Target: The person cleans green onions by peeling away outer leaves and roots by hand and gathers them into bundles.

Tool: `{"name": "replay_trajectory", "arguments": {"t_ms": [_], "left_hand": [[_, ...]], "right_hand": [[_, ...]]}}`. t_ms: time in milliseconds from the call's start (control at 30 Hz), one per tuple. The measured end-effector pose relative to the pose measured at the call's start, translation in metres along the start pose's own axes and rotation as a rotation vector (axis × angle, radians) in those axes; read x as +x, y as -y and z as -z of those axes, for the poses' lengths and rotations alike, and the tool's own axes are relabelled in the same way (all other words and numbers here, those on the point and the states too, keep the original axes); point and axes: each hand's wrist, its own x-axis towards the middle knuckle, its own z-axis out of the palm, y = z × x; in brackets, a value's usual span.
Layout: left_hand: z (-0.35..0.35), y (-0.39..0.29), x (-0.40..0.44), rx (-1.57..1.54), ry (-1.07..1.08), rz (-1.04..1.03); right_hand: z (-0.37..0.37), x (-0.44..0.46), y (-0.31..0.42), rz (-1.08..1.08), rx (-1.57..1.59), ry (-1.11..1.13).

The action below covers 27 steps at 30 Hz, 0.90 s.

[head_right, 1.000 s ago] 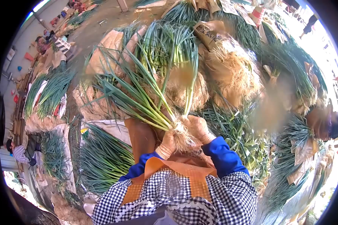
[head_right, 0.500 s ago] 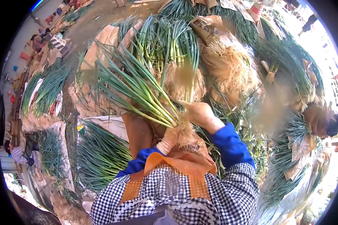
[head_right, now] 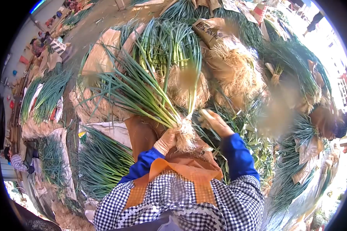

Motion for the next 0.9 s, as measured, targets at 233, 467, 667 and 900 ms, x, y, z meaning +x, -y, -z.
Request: {"name": "replay_trajectory", "arguments": {"t_ms": [233, 467, 667, 900], "left_hand": [[-0.029, -0.01, -0.003, -0.222, 0.269, 0.077], [-0.036, 0.016, 0.013, -0.248, 0.237, 0.031], [-0.034, -0.002, -0.009, -0.089, 0.044, -0.15], [-0.06, -0.005, -0.018, -0.208, 0.079, -0.028]], "right_hand": [[-0.04, 0.024, -0.002, 0.397, -0.2, -0.1], [-0.039, 0.015, -0.015, 0.206, 0.363, -0.243], [0.022, 0.031, -0.028, 0.208, 0.242, -0.554], [-0.022, 0.038, 0.011, 0.478, -0.267, -0.157]]}}
